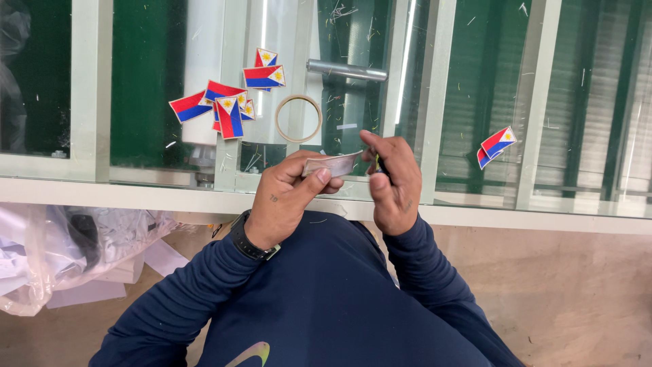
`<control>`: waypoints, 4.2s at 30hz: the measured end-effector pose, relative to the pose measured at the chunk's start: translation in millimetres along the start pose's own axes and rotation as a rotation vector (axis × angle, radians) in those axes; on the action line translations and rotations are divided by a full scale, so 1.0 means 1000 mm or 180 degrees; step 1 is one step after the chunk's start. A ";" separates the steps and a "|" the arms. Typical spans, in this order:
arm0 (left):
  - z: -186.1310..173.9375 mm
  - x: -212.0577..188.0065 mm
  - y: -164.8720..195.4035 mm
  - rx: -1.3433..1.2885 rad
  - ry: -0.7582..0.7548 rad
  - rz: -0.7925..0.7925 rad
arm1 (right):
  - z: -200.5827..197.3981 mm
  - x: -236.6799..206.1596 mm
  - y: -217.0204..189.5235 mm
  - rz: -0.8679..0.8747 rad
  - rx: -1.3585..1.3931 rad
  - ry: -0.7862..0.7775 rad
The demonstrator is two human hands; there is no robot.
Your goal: The person trims the edges of small flag-shaped stickers using scissors. They repeatedly pick up a sticker, cut along its perimeter, and place the trimmed piece on a glass surface. The process is repeated for several stickers throughout the clip.
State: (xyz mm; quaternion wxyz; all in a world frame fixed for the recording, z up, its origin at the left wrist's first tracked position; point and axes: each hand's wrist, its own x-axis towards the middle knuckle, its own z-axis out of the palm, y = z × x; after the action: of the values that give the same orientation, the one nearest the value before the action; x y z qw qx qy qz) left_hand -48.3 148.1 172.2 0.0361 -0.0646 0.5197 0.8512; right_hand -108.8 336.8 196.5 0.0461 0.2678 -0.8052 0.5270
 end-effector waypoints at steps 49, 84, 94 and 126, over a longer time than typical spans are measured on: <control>0.006 -0.009 0.019 0.1033 0.0038 0.0457 | 0.012 0.002 -0.007 -0.0810 -0.0564 0.0337; 0.013 -0.010 0.015 0.0813 0.0054 0.0414 | 0.023 -0.005 0.006 -0.0854 -0.0529 0.0512; 0.011 -0.011 0.013 0.0531 0.0079 0.0381 | 0.016 0.000 0.006 -0.0950 -0.0597 0.0432; 0.005 -0.006 0.018 0.1058 -0.0158 0.0465 | 0.002 0.012 0.015 -0.1383 -0.0057 -0.0225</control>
State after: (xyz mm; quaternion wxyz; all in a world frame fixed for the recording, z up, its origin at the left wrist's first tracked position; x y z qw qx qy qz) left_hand -44.6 144.1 191.3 -0.0028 0.0012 0.6554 0.7552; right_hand -125.7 335.3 187.4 0.1327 0.4530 -0.7344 0.4877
